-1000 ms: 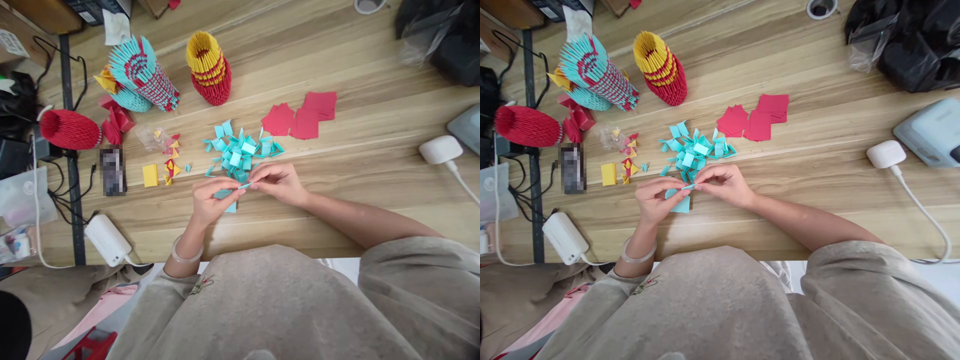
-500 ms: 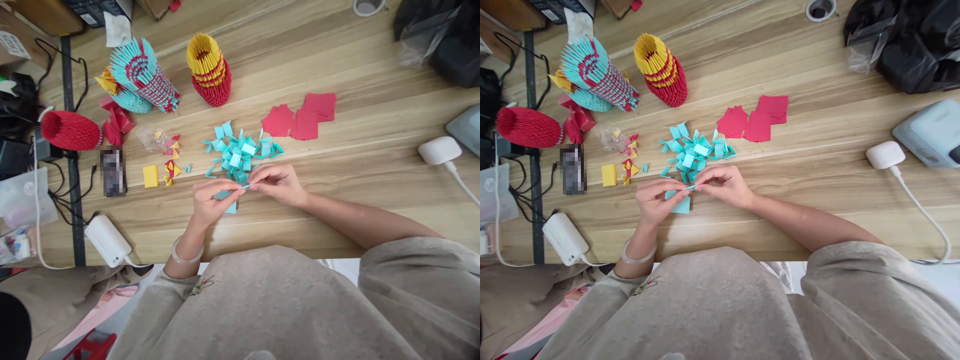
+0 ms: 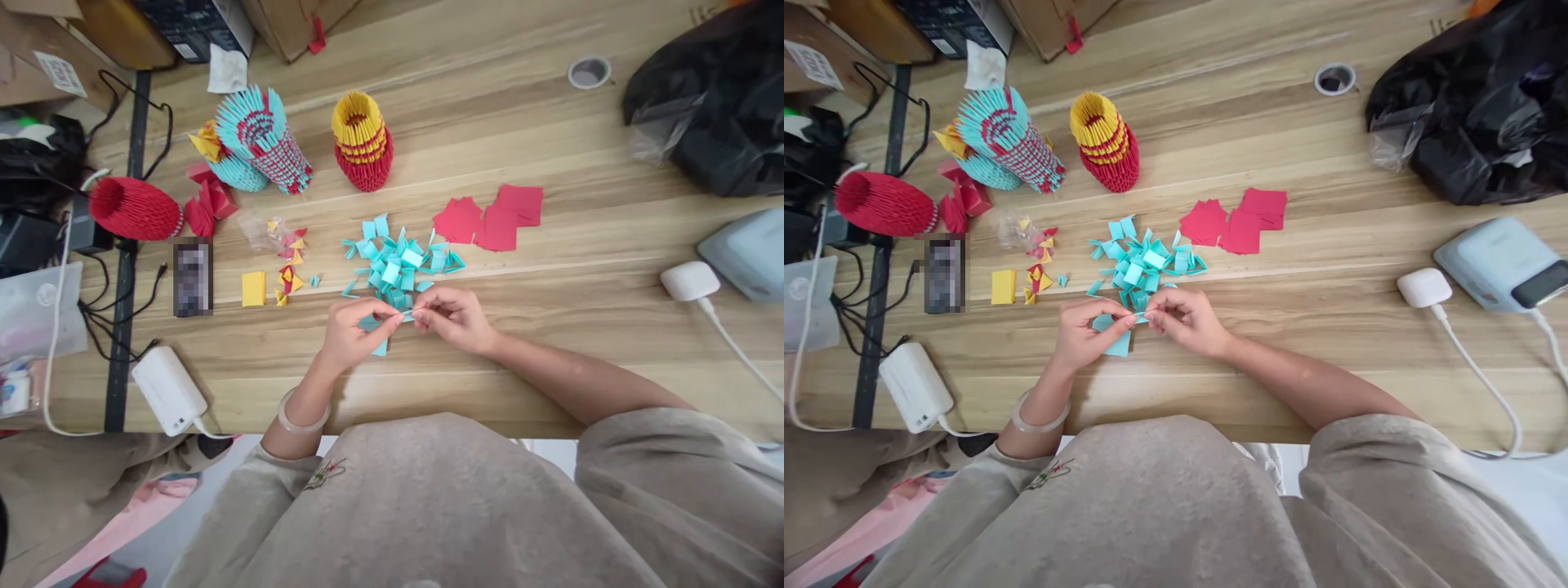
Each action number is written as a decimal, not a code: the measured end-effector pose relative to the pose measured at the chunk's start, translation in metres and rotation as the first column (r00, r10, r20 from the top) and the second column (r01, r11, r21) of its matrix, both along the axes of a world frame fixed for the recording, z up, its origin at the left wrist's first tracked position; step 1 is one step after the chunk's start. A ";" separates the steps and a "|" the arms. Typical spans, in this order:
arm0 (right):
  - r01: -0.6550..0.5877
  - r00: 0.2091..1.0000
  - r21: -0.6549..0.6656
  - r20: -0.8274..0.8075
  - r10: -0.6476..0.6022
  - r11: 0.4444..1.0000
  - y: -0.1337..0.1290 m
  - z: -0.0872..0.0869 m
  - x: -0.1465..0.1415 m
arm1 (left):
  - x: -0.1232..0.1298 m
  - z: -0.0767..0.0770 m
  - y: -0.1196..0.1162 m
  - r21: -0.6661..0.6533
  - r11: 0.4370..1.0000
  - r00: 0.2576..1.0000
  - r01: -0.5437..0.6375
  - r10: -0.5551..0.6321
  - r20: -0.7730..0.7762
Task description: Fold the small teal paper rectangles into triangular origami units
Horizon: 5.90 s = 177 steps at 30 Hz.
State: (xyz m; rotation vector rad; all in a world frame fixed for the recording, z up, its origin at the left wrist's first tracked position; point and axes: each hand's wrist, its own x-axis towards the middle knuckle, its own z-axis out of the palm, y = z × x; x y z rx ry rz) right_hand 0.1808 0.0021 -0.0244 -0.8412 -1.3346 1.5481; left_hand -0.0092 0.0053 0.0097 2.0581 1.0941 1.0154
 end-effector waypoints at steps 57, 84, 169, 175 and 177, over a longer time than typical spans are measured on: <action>-0.601 0.798 -0.145 -0.052 0.601 0.786 0.009 0.008 0.008 | 0.003 -0.001 -0.009 -0.360 0.820 0.892 0.445 -0.440 0.102; -0.696 0.715 -0.253 -0.153 0.682 0.672 0.008 0.002 0.011 | 0.006 -0.004 -0.016 -0.056 0.909 0.885 0.414 -0.416 -0.210; -0.387 0.921 -0.065 0.006 0.389 0.920 0.002 -0.004 0.006 | -0.001 -0.001 -0.008 -0.004 0.964 0.934 0.265 -0.257 -0.248; -0.430 0.903 -0.028 0.005 0.430 0.902 0.004 -0.006 0.009 | 0.002 0.000 -0.008 0.040 0.955 0.949 0.293 -0.286 -0.133; -0.438 0.899 0.003 0.005 0.438 0.899 0.005 -0.007 0.010 | 0.003 0.002 -0.009 -0.010 0.962 0.951 0.271 -0.270 -0.152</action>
